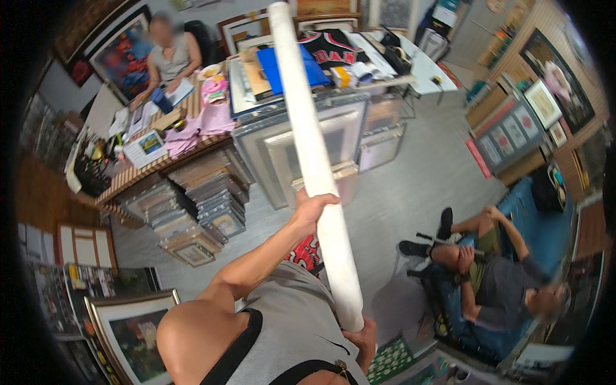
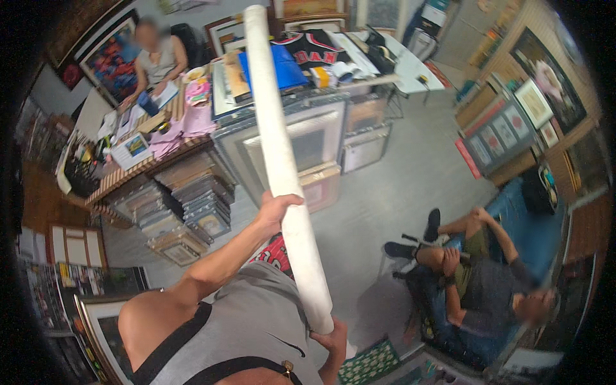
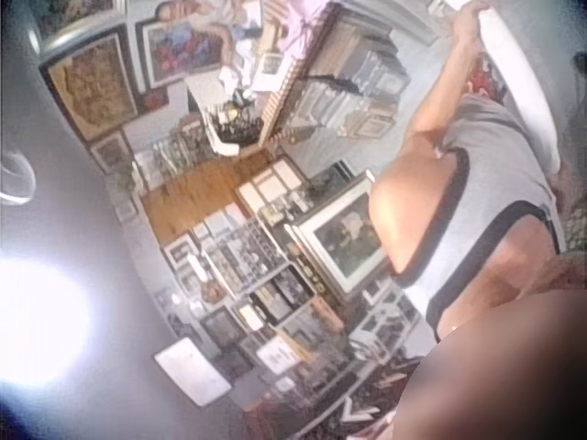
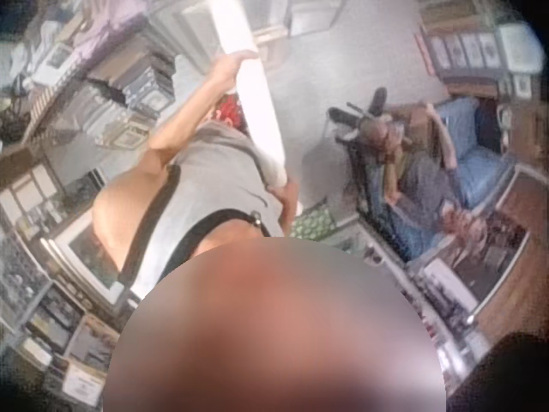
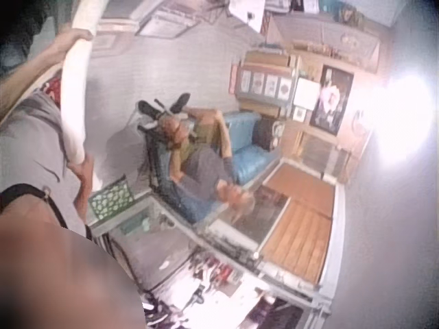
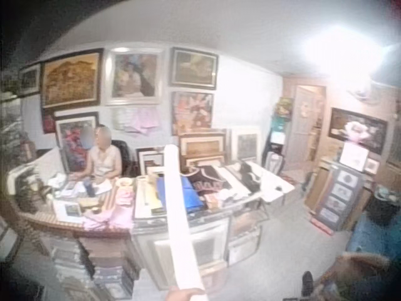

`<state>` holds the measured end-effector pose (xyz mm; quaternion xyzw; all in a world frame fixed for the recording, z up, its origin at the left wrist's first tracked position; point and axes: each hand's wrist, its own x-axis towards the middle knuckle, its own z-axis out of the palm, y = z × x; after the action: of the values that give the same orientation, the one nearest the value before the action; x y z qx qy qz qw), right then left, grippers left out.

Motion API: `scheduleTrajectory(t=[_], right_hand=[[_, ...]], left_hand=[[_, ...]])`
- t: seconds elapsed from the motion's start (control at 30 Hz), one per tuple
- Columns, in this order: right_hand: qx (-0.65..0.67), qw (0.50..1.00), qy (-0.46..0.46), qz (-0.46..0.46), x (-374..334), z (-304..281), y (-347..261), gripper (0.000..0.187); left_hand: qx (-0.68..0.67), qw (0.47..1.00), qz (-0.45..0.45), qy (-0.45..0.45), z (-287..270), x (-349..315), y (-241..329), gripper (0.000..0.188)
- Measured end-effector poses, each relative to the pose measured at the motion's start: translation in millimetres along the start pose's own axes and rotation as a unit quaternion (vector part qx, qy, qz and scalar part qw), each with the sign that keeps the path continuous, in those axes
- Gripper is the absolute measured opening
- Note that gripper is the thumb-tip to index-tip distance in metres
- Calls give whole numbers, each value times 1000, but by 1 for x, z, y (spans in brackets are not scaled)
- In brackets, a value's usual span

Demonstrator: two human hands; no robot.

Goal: The person unrolls a large sheet of white paper, then moves to a workbench to assemble a curved wooden frame. They position a curved wooden strip onto a larger board and use a hammer to drive nails into the wood to secure it.

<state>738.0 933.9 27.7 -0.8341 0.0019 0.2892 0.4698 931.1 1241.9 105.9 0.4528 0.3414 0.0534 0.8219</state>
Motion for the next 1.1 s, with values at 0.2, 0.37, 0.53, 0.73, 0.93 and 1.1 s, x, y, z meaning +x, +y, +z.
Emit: scheduleTrajectory(t=[0.2, 0.37, 0.53, 0.73, 0.93, 1.1], right_hand=[[41, 998, 12, -41, 65, -18, -4, 60], [-8, 999, -6, -50, 153, -43, -10, 59], [7, 998, 2, -65, 248, -86, -38, 57], [5, 996, -43, -82, 359, -161, -79, 59], [24, 990, -63, -127, 433, -214, -129, 61], [-27, 984, -88, -154, 485, -257, -153, 58]], left_hand=[[2, 999, 41, -25, 35, 39, 22, 55], [7, 997, 79, -20, 80, 85, 44, 53], [-3, 990, 140, -19, 138, 148, 80, 52], [-64, 986, 153, -4, 204, 218, 121, 50], [-62, 975, 212, 39, 242, 274, 155, 51], [-83, 971, 213, 67, 269, 313, 163, 57]])
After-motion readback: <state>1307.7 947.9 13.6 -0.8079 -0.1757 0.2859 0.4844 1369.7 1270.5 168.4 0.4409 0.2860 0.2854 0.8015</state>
